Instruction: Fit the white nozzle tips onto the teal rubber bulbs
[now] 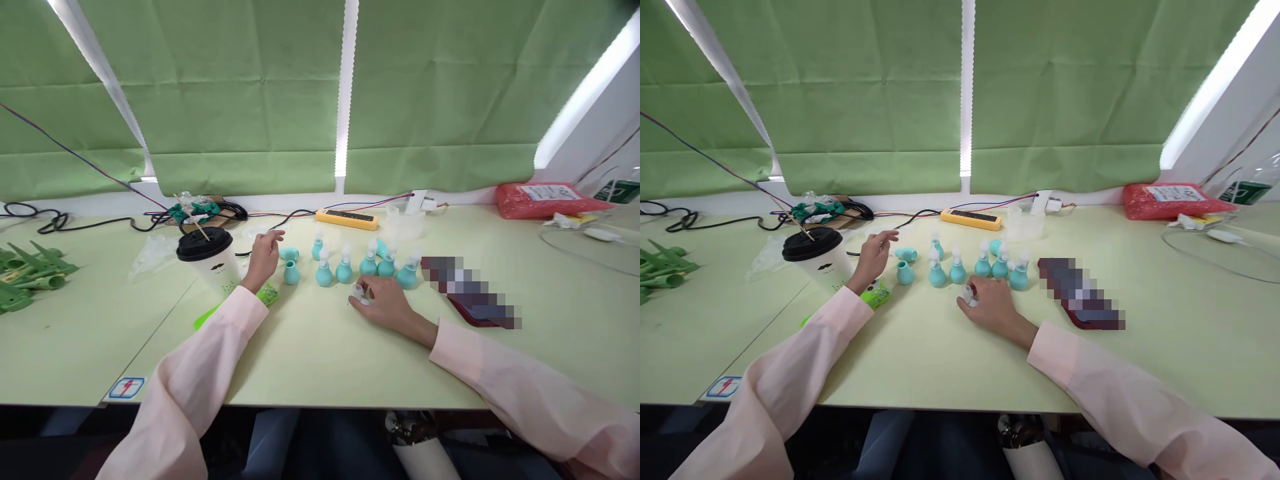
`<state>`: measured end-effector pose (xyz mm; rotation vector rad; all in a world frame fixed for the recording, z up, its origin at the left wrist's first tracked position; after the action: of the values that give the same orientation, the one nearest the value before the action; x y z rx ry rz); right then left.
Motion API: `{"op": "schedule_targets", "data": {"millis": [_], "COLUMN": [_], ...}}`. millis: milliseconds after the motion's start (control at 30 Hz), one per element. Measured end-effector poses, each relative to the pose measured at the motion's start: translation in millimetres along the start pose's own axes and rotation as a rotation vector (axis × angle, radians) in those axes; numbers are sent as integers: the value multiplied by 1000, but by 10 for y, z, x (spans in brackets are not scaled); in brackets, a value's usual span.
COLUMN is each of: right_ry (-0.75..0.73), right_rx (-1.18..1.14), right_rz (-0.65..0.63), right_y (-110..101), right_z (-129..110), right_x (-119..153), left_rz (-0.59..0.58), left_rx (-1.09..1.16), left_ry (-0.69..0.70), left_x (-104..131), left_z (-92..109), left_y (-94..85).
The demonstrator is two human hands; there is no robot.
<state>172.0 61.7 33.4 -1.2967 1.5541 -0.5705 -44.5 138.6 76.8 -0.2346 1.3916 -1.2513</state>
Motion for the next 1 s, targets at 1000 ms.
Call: {"op": "schedule_targets", "data": {"millis": [1000], "right_ry": [-385], "right_rx": [-504], "right_rz": [353], "right_y": [-713], "right_z": [-281], "right_x": [324], "left_rz": [-104], "left_rx": [-166], "left_ry": [641], "left_x": [439], "left_z": [1719], "left_y": [-25]}}
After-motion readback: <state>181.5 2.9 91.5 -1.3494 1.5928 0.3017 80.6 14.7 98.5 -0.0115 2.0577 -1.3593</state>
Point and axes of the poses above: each hand's wrist, its own x-axis away from the middle knuckle, its own y-axis out of the palm, z = x × y, the point moved 9 cm from there along -x, towards the middle knuckle, and after that the axes turned 13 degrees about y, right-handed, at the moved point
